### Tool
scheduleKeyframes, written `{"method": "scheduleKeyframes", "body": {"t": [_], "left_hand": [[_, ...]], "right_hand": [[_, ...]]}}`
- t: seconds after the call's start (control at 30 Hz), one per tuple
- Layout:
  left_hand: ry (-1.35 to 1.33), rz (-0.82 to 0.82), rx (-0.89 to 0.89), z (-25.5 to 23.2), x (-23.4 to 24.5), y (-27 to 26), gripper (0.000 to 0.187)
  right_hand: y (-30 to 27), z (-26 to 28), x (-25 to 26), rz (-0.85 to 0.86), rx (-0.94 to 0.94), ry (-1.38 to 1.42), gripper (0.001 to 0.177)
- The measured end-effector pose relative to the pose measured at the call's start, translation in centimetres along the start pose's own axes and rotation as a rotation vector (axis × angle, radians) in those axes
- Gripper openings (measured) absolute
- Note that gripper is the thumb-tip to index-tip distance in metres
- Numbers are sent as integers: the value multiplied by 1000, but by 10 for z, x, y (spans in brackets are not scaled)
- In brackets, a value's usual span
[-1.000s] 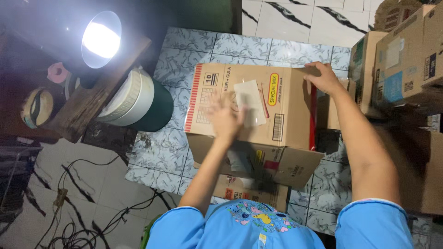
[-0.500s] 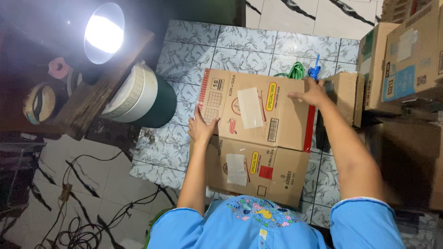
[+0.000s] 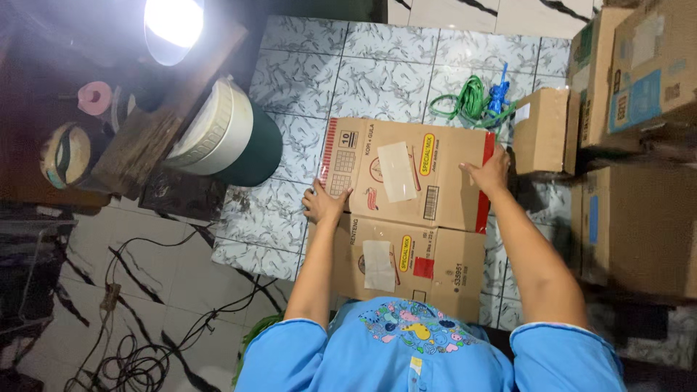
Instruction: The person flattens empty cardboard boxes on a tiled table, pressing each box flat with their hands and stacking the flattened boxes on top of one another. They work through several boxes one at a time, opening the flaps and pressing the sides down.
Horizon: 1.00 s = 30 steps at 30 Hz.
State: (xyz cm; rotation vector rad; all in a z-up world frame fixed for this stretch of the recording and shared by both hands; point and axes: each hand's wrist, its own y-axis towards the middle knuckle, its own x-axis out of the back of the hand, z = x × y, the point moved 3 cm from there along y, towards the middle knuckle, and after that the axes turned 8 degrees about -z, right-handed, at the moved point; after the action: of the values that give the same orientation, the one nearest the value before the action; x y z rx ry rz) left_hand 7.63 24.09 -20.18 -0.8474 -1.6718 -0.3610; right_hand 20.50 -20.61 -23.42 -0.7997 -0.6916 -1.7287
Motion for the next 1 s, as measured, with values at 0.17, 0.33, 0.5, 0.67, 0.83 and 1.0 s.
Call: {"method": "scheduleKeyframes", "body": {"t": [0.17, 0.33, 0.5, 0.67, 0.83, 1.0], "left_hand": [[-60, -41, -21, 11, -5, -4, 122], [-226, -253, -483, 20, -19, -33, 106], [-101, 115, -871, 12, -46, -105, 102], [139, 220, -918, -14, -56, -122, 114], [107, 195, -951, -32, -71, -91, 114], [15, 280, -1248, -42, -64, -135, 126]], "right_hand": [[-50, -24, 17, 87, -342, -143, 128], [-123, -35, 39, 160, -383, -172, 129], [-157, -30, 29, 207, -502, -110, 106], [-149, -23, 23, 163, -519, -204, 103], [-124, -8, 17, 88, -521, -236, 101], [-105, 10, 26, 0, -444, -250, 98]]}}
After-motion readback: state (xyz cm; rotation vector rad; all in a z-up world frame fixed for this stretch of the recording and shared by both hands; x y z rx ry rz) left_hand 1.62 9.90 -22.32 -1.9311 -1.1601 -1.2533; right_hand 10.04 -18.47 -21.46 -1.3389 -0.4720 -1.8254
